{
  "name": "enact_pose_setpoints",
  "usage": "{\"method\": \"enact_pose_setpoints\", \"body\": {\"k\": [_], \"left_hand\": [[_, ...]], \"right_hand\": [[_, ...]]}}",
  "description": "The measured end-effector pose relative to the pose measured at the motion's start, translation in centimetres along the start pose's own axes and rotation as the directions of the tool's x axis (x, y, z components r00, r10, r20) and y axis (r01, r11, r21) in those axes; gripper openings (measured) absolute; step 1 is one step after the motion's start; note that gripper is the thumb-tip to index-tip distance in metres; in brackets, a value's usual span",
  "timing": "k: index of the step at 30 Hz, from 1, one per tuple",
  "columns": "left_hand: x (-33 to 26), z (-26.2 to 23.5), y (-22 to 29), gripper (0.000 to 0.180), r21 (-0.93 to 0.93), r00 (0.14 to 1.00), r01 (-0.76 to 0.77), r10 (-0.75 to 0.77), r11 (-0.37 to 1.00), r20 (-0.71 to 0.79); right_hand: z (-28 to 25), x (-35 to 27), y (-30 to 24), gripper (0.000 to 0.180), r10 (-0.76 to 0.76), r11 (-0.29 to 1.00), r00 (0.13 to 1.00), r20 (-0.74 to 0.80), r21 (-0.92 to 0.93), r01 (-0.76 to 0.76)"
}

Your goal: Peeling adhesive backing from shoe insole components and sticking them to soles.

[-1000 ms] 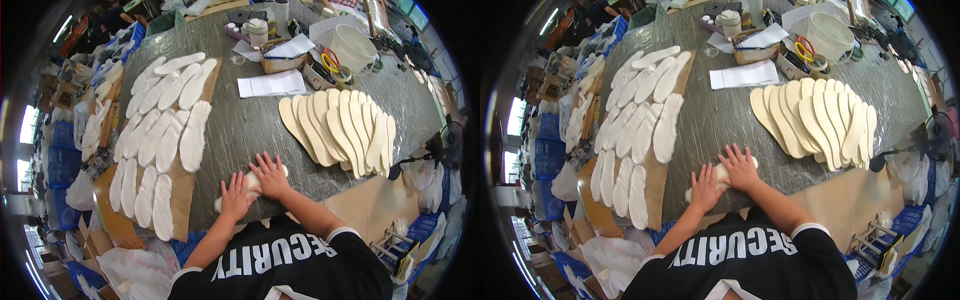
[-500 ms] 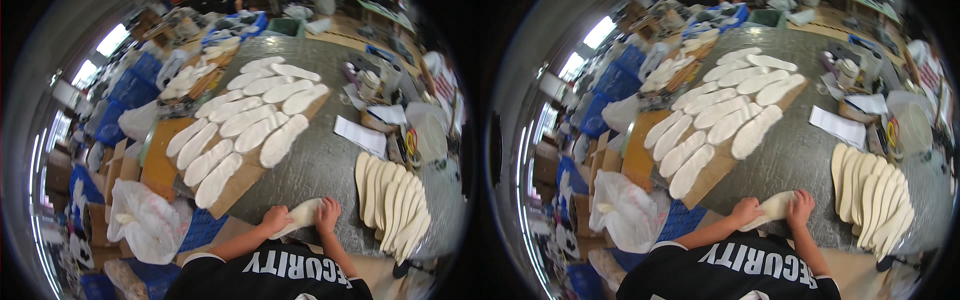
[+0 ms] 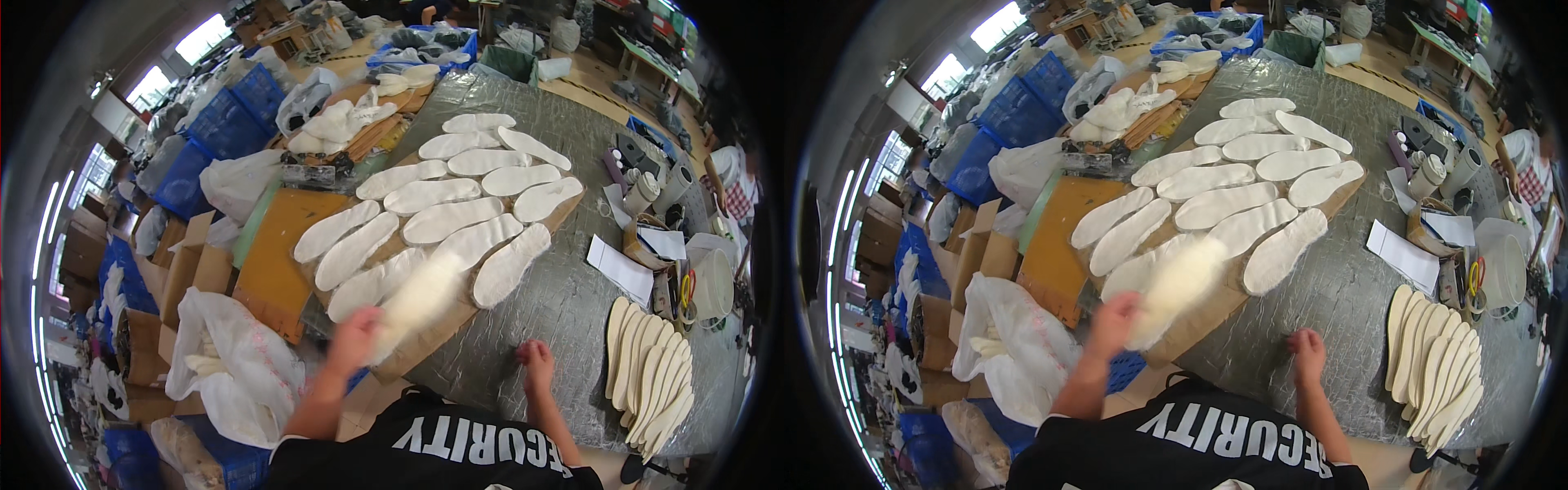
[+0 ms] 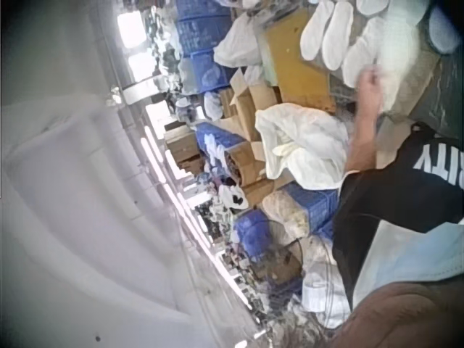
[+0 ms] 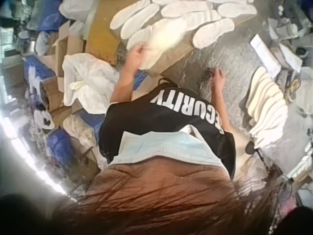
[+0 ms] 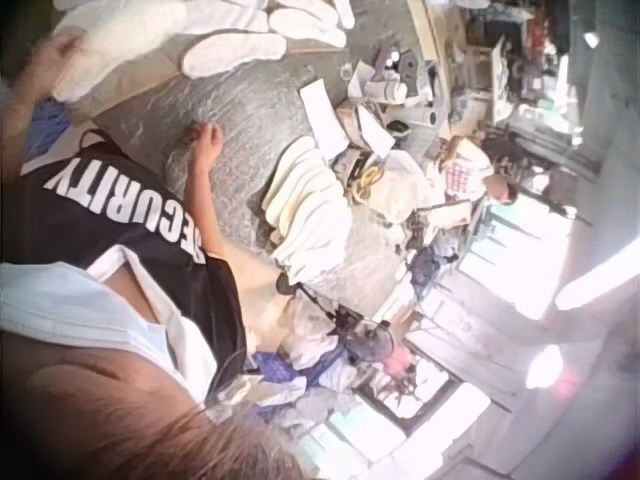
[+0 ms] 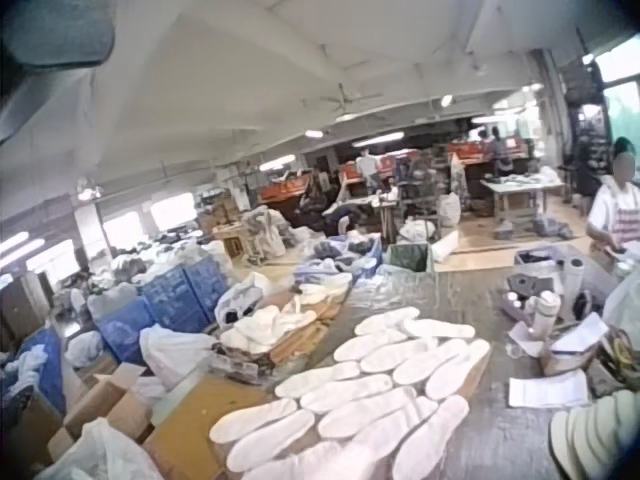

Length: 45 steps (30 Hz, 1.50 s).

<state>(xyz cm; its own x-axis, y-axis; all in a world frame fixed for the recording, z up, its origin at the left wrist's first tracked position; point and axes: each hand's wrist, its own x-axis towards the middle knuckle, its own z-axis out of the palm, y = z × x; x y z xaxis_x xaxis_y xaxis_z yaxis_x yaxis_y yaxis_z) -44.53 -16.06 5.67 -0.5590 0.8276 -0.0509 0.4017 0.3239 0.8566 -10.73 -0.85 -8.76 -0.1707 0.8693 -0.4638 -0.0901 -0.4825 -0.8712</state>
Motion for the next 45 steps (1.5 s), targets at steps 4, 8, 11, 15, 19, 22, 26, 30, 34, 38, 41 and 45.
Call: {"method": "enact_pose_setpoints", "body": {"k": [4, 8, 11, 15, 19, 22, 26, 30, 34, 38, 41, 45], "left_hand": [[6.6, -13.2, -4.0, 0.02, 0.287, 0.836, 0.106, 0.071, 0.952, -0.545], [11.1, -21.8, -13.5, 0.029, 0.706, 0.72, 0.025, 0.477, 0.708, -0.504], [12.6, -21.0, -18.4, 0.029, 0.783, 0.848, 0.0, 0.414, 0.622, -0.329], [12.7, -12.8, -22.7, 0.023, 0.337, 0.866, 0.241, -0.045, 0.91, -0.498], [10.9, -7.8, -25.0, 0.024, -0.022, 0.766, 0.342, -0.292, 0.939, -0.573], [11.1, -6.8, -22.5, 0.024, 0.037, 0.774, 0.335, -0.252, 0.942, -0.581], [11.1, -7.6, -20.0, 0.022, -0.064, 0.823, 0.327, -0.317, 0.943, -0.471], [10.9, -7.2, -18.9, 0.022, -0.222, 0.861, 0.336, -0.394, 0.915, -0.322], [10.1, -8.4, -21.5, 0.028, -0.262, 0.883, 0.346, -0.407, 0.901, -0.234], [10.7, -9.9, -22.8, 0.03, 0.114, 0.943, 0.285, -0.258, 0.952, -0.209], [11.5, -11.8, -23.7, 0.028, 0.452, 0.982, 0.183, -0.142, 0.873, -0.125], [11.9, -9.9, -16.9, 0.02, 0.685, 0.952, 0.305, -0.198, 0.662, -0.233]], "right_hand": [[7.7, -0.1, 0.8, 0.03, 0.328, 0.944, 0.937, 0.119, 0.007, -0.331], [12.3, -0.1, 1.5, 0.032, 0.423, 0.898, 0.896, 0.138, 0.071, -0.435], [13.4, 0.5, 2.0, 0.031, 0.45, 0.88, 0.885, 0.123, 0.11, -0.463], [12.6, 2.0, 1.8, 0.024, 0.483, 0.876, 0.875, 0.023, -0.02, -0.483], [14.1, 1.3, 0.3, 0.023, 0.445, 0.876, 0.895, 0.015, -0.213, -0.433], [15.0, 0.4, 0.0, 0.024, 0.399, 0.901, 0.917, -0.021, -0.174, -0.396], [14.5, 0.6, 0.4, 0.018, 0.415, 0.909, 0.905, -0.095, -0.003, -0.417], [12.2, 2.1, 1.6, 0.014, 0.359, 0.93, 0.919, -0.162, -0.018, -0.366], [12.8, 2.1, 2.1, 0.014, 0.254, 0.925, 0.941, -0.223, -0.228, -0.304], [13.5, 0.7, 2.7, 0.007, 0.181, 0.923, 0.964, -0.195, -0.306, -0.235], [13.2, -0.2, 1.8, 0.01, 0.219, 0.91, 0.969, -0.112, -0.334, -0.245], [10.2, 0.7, 0.3, 0.025, 0.189, 0.965, 0.958, -0.216, -0.14, -0.222]]}}
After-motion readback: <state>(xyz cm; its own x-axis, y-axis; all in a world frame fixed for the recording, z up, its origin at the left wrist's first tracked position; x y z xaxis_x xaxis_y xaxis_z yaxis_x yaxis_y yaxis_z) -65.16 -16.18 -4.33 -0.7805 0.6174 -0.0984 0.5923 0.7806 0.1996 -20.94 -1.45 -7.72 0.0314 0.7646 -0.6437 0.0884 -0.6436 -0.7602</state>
